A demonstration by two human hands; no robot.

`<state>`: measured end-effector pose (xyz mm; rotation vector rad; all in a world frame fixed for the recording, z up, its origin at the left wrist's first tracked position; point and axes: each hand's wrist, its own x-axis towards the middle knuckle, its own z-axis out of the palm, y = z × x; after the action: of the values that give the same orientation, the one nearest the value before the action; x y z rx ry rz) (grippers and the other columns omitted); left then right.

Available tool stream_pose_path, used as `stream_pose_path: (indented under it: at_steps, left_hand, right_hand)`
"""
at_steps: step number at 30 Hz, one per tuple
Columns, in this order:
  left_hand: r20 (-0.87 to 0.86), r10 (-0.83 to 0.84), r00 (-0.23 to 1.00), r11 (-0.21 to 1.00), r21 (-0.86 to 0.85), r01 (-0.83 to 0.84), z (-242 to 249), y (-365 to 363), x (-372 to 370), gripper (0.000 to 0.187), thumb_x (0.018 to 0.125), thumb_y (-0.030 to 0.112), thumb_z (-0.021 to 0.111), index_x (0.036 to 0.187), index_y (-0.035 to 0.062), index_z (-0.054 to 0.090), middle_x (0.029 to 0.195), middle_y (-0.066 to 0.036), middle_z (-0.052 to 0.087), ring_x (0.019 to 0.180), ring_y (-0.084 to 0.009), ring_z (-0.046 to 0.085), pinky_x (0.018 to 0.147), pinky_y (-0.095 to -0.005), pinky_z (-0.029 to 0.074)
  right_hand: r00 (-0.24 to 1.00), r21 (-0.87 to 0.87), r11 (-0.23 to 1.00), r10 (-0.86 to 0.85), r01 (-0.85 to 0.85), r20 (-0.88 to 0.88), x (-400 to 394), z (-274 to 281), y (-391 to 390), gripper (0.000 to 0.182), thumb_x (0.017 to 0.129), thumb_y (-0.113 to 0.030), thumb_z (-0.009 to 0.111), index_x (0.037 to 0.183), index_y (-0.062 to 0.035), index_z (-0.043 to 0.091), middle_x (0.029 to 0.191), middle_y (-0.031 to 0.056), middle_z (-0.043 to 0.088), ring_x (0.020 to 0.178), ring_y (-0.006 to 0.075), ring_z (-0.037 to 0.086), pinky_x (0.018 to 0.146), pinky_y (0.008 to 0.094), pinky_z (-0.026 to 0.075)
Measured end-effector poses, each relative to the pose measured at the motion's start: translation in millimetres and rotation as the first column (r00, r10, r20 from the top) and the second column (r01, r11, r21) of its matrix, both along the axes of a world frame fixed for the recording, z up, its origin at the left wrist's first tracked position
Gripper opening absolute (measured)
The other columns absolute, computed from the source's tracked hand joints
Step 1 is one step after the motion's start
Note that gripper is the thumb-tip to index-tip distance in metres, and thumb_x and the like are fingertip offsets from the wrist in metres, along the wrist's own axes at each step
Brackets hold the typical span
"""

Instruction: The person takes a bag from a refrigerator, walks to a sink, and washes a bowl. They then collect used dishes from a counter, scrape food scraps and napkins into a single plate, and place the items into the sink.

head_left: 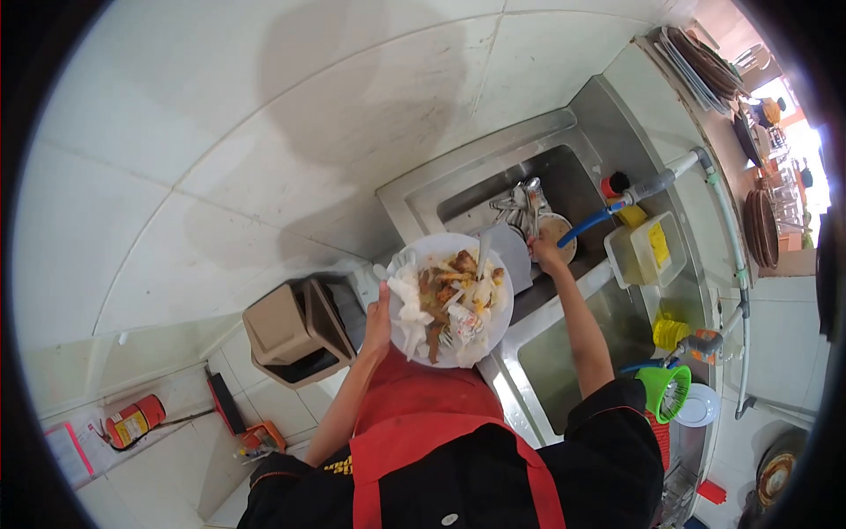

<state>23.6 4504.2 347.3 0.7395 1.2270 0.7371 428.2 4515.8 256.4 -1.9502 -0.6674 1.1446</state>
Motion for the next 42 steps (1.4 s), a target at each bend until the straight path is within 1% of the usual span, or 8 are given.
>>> stream_pose_path:
  at_steps: [10, 12, 16, 19, 24, 29, 35, 42]
  left_hand:
    - [-0.081, 0.035, 0.996, 0.996, -0.083, -0.041, 19.4, 18.5, 9.8, 0.065, 0.09, 0.054, 0.036, 0.105, -0.0064, 0.057, 0.092, -0.005, 0.06, 0.082, -0.0086, 0.051, 0.076, -0.0242, 0.041]
    - [-0.13, 0.001, 0.992, 0.997, -0.079, -0.012, 24.0, 26.0, 14.2, 0.066, 0.09, 0.055, 0.035, 0.097, -0.0056, 0.06, 0.084, -0.004, 0.059, 0.077, -0.0076, 0.047, 0.071, -0.0242, 0.04]
    - [-0.171, -0.125, 0.977, 0.99, -0.088, 0.111, 19.8, 41.4, 16.8, 0.068, 0.09, 0.056, 0.035, 0.086, -0.0058, 0.062, 0.076, -0.003, 0.058, 0.072, -0.0081, 0.046, 0.068, -0.0244, 0.039]
    - [-0.18, -0.202, 0.963, 0.977, -0.109, 0.184, 2.5, 46.7, 16.4, 0.07, 0.089, 0.058, 0.035, 0.081, -0.0066, 0.061, 0.07, -0.002, 0.055, 0.068, -0.0091, 0.044, 0.065, -0.0253, 0.038]
    - [-0.11, -0.227, 0.968, 0.974, -0.051, 0.223, 27.2, 51.8, 41.5, 0.07, 0.088, 0.059, 0.035, 0.073, -0.0053, 0.059, 0.062, 0.002, 0.046, 0.06, -0.009, 0.037, 0.055, -0.0261, 0.032]
    - [-0.095, -0.388, 0.917, 0.921, -0.072, 0.382, 21.0, 49.5, 50.5, 0.068, 0.089, 0.058, 0.036, 0.07, -0.0028, 0.059, 0.059, 0.004, 0.043, 0.057, -0.0079, 0.036, 0.053, -0.0247, 0.031]
    - [-0.005, -0.428, 0.904, 0.899, -0.106, 0.425, 43.1, 43.8, 43.8, 0.066, 0.089, 0.055, 0.037, 0.093, -0.0054, 0.062, 0.086, -0.009, 0.063, 0.078, -0.0124, 0.057, 0.076, -0.0237, 0.043]
    - [0.068, -0.363, 0.929, 0.93, -0.028, 0.365, 61.0, 38.9, 38.1, 0.064, 0.091, 0.054, 0.034, 0.081, -0.0027, 0.063, 0.076, -0.004, 0.06, 0.07, -0.0092, 0.051, 0.068, -0.024, 0.04]
  right_hand:
    - [0.43, -0.246, 0.759, -0.569, 0.602, -0.701, 70.4, -215.0, 73.5, 0.01, 0.09, -0.01, 0.048, 0.096, -0.0018, 0.05, 0.076, 0.0076, 0.052, 0.058, 0.0184, 0.05, 0.049, 0.0318, 0.043]
    - [0.577, -0.223, 0.838, -0.512, 0.498, -0.636, 80.2, -221.1, 73.7, 0.013, 0.09, -0.013, 0.049, 0.097, -0.0035, 0.053, 0.076, 0.0067, 0.054, 0.06, 0.0189, 0.05, 0.053, 0.0331, 0.043]
    - [0.961, -0.235, 0.933, -0.278, 0.272, 0.009, 71.5, -130.7, 92.2, 0.023, 0.09, -0.016, 0.049, 0.108, -0.0035, 0.055, 0.091, 0.0071, 0.06, 0.081, 0.0158, 0.055, 0.069, 0.028, 0.044]
    - [0.997, 0.036, 0.997, 0.062, -0.064, 0.044, 28.8, 10.9, 102.6, 0.026, 0.09, -0.016, 0.048, 0.11, -0.0029, 0.057, 0.1, 0.0072, 0.062, 0.093, 0.0143, 0.057, 0.077, 0.0265, 0.044]
    - [0.531, 0.251, 0.5, 0.844, -0.829, 0.07, -82.3, 199.9, 108.3, 0.021, 0.089, -0.01, 0.048, 0.108, -0.0068, 0.057, 0.105, 0.0029, 0.061, 0.096, 0.0142, 0.056, 0.081, 0.0288, 0.044]
    - [0.089, 0.173, -0.003, 0.848, -0.985, 0.523, -139.0, 209.3, 107.0, 0.02, 0.083, -0.007, 0.053, 0.101, -0.0121, 0.06, 0.108, 0.0038, 0.055, 0.102, 0.0239, 0.051, 0.085, 0.0337, 0.042]
    - [-0.022, 0.015, -0.047, 0.705, -0.999, 0.709, -159.3, 234.3, 85.0, 0.024, 0.07, -0.016, 0.065, 0.093, -0.0131, 0.059, 0.097, 0.0052, 0.053, 0.097, 0.0247, 0.049, 0.084, 0.0354, 0.039]
    - [-0.05, -0.08, 0.007, 0.724, -0.997, 0.688, -157.6, 270.5, 47.2, 0.038, 0.059, -0.007, 0.071, 0.095, -0.0105, 0.059, 0.115, 0.0056, 0.045, 0.11, 0.0247, 0.043, 0.094, 0.0387, 0.035]
